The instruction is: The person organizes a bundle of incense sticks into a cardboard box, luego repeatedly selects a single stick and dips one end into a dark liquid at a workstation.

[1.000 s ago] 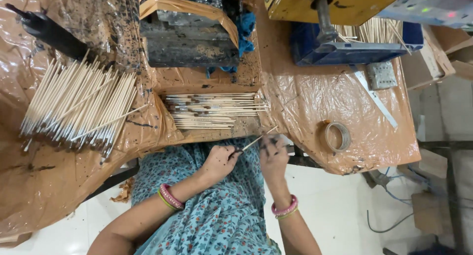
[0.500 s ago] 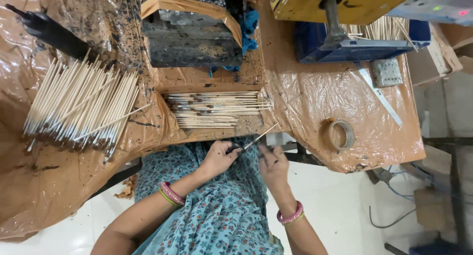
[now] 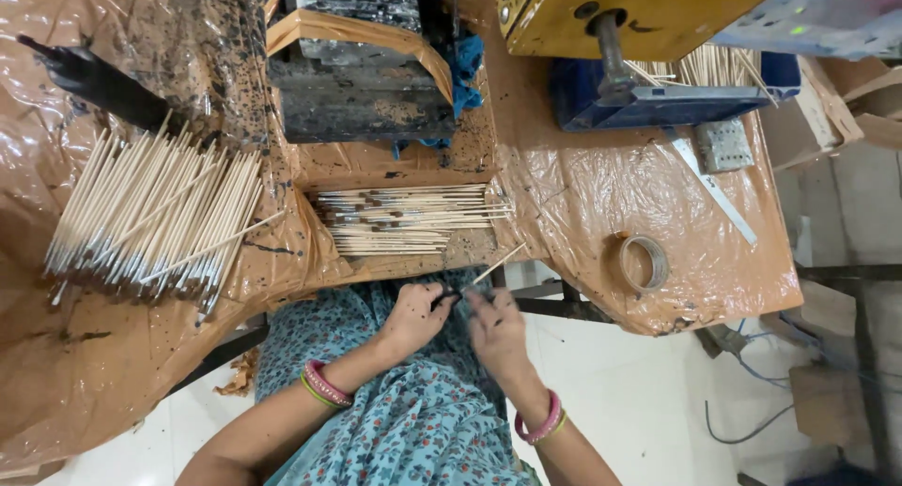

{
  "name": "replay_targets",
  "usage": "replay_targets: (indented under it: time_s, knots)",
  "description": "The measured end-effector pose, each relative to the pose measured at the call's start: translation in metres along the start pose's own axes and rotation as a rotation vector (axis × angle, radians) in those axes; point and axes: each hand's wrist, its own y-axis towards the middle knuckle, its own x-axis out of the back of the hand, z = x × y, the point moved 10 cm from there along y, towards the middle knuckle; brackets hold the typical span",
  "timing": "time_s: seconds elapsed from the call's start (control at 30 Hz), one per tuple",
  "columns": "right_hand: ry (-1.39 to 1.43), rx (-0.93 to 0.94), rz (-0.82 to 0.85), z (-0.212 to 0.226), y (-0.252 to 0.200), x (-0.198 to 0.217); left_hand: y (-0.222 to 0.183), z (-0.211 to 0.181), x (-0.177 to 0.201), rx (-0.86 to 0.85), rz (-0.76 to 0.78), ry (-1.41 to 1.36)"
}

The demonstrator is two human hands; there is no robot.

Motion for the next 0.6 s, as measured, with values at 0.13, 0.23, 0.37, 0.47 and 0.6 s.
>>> replay_targets:
  time_s: [0.13, 0.23, 0.37, 0.47, 0.6]
  knots:
    - [-0.078, 0.003, 0.108, -0.039, -0.003, -0.016, -0.004, -0.012, -0.003, -0.007, 0.067, 0.137]
    - [0.028, -0.172, -0.07, -0.051, 0.017, 0.012, -0.005, -0.024, -0.002, -0.201, 0.016, 0.155]
    - [-0.021, -0.007, -0.035, -0.011, -0.008, -0.003, -0.008, -0.014, -0.012, -0.2, 0.05, 0.259]
    - [0.071, 0.073, 0.151, -0.019, -0.006, -0.012, -0.01, -0.022, -0.008, -0.193, 0.05, 0.269]
    - [-0.007, -0.178, -0.083, -0.041, -0.008, 0.007, -0.007, -0.027, -0.009, -0.226, 0.061, 0.34]
